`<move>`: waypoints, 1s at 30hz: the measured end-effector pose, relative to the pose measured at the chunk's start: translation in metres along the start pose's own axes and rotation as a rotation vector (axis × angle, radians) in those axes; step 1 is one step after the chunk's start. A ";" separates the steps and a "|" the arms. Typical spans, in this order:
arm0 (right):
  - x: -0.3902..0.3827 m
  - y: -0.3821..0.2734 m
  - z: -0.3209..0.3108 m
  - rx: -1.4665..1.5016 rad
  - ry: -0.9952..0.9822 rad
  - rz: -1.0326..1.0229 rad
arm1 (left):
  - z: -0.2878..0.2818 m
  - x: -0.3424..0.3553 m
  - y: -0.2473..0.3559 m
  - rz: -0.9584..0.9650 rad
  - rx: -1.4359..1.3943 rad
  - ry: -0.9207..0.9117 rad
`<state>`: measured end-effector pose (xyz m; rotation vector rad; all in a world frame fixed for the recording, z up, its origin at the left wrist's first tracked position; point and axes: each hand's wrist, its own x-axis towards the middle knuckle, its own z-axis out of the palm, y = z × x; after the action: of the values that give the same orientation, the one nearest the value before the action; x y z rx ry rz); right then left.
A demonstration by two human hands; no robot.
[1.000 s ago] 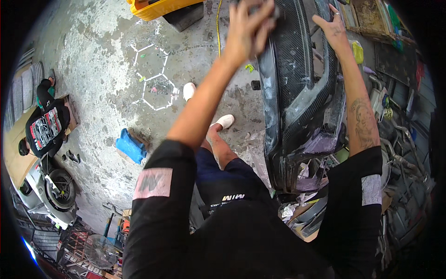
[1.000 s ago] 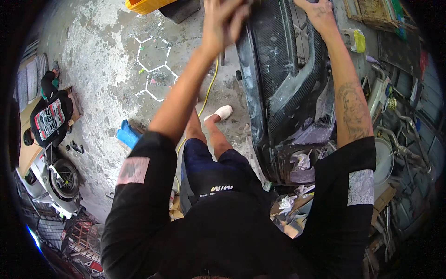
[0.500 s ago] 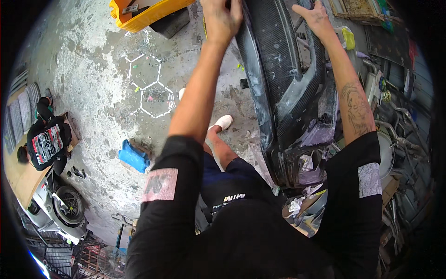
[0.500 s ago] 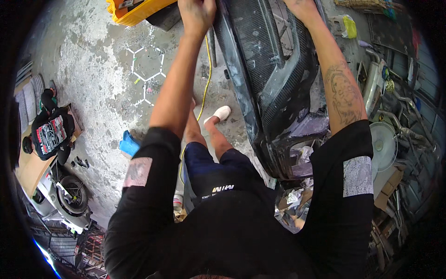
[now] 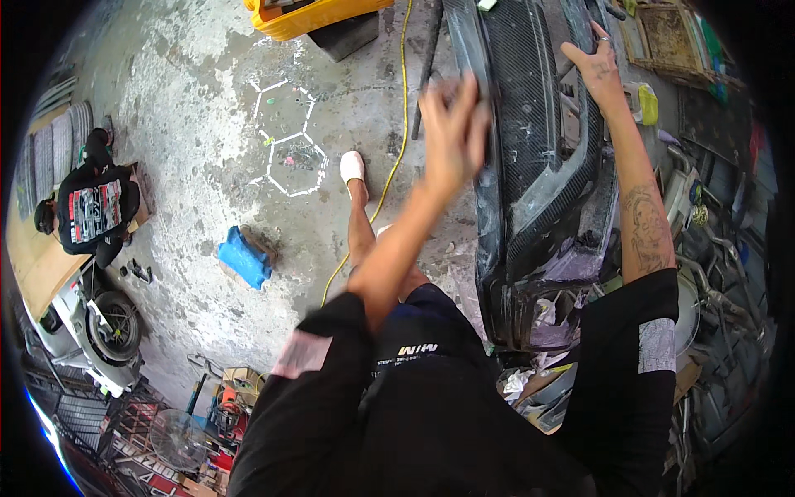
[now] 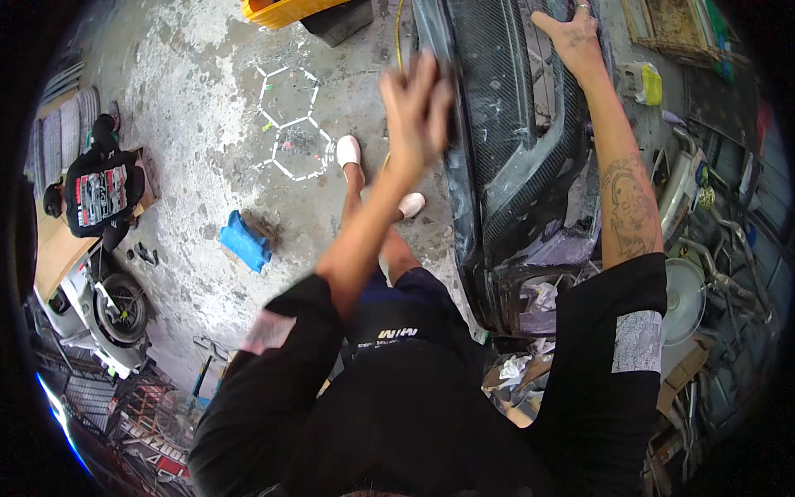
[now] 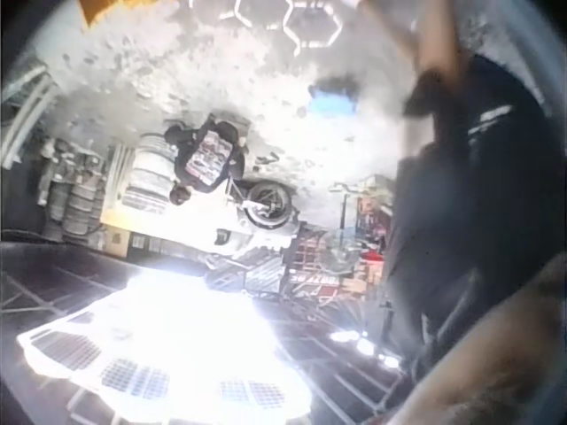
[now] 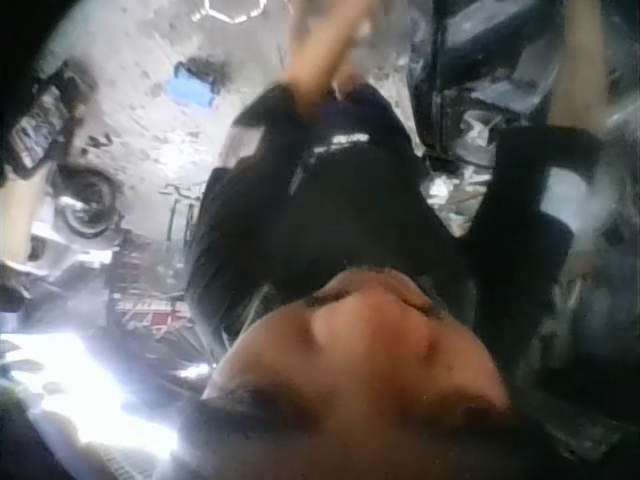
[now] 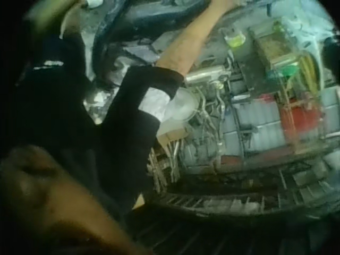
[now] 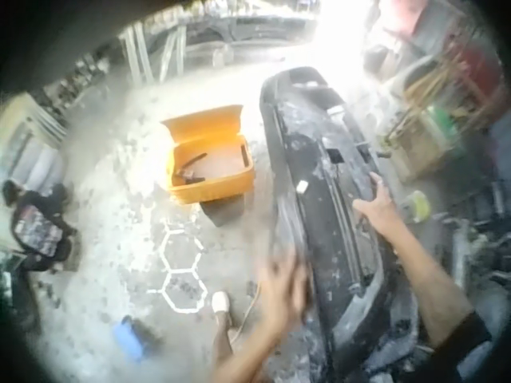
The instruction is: The person sands a large black carbon-fiber car part using a sanding block, repeatedly dipping the block into a yellow bucket of water. The person wipes the surface with the block and occasionally inspects the part by hand.
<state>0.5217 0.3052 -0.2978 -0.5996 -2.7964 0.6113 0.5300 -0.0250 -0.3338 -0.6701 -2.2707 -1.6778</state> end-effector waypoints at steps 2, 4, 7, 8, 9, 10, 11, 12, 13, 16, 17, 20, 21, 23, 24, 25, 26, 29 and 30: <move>-0.003 -0.015 -0.001 0.025 0.014 0.018 | -0.035 -0.046 0.037 -0.072 -0.012 -0.199; 0.002 -0.030 0.000 0.042 0.021 0.023 | -0.033 -0.019 0.016 0.004 0.013 -0.160; 0.015 -0.016 0.005 0.053 -0.075 -0.003 | -0.004 0.082 -0.027 0.014 -0.003 0.140; 0.016 0.018 -0.005 -0.060 -0.067 -0.137 | 0.014 0.099 -0.016 -0.102 -0.075 0.196; 0.018 -0.011 0.013 0.034 -0.046 -0.058 | 0.004 0.089 -0.024 -0.081 0.002 0.198; 0.017 -0.032 0.018 0.109 -0.021 0.028 | -0.003 0.071 -0.021 -0.061 0.059 0.198; 0.014 -0.037 0.012 0.185 -0.067 0.077 | -0.007 0.034 0.002 -0.071 0.054 0.120; 0.010 -0.033 0.001 0.179 -0.056 0.082 | -0.016 -0.008 0.032 -0.078 0.041 0.042; 0.004 -0.025 -0.007 0.107 -0.017 0.087 | -0.028 -0.041 0.061 -0.108 0.026 -0.079; 0.000 -0.024 -0.016 0.015 0.022 0.088 | -0.030 -0.015 0.058 -0.042 -0.024 -0.148; 0.004 -0.025 -0.013 0.019 0.009 0.086 | -0.014 0.022 0.035 0.040 0.001 0.011; 0.017 -0.046 0.004 0.077 -0.014 0.081 | 0.003 0.145 -0.039 0.008 0.018 0.199; 0.017 -0.052 0.006 0.077 -0.008 0.054 | 0.005 0.147 -0.045 0.007 0.044 0.182; 0.011 -0.047 -0.002 0.058 0.006 0.043 | 0.013 0.111 -0.025 -0.015 0.036 0.103; -0.001 -0.032 -0.007 0.045 0.016 0.084 | 0.011 0.055 0.013 -0.034 0.004 0.034; -0.005 -0.029 -0.012 0.047 0.026 0.107 | -0.005 0.007 0.046 -0.059 -0.007 -0.045; -0.003 -0.035 -0.016 0.054 0.030 0.104 | -0.017 -0.018 0.063 -0.086 -0.007 -0.118; 0.001 -0.045 -0.018 0.078 0.016 0.126 | -0.015 0.012 0.050 -0.019 -0.033 -0.091; 0.010 -0.040 -0.020 0.061 0.022 0.108 | -0.002 0.050 0.034 0.013 -0.021 -0.018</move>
<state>0.5052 0.2830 -0.2609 -0.7447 -2.7282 0.7032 0.5031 -0.0080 -0.2822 -0.7061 -2.2593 -1.6984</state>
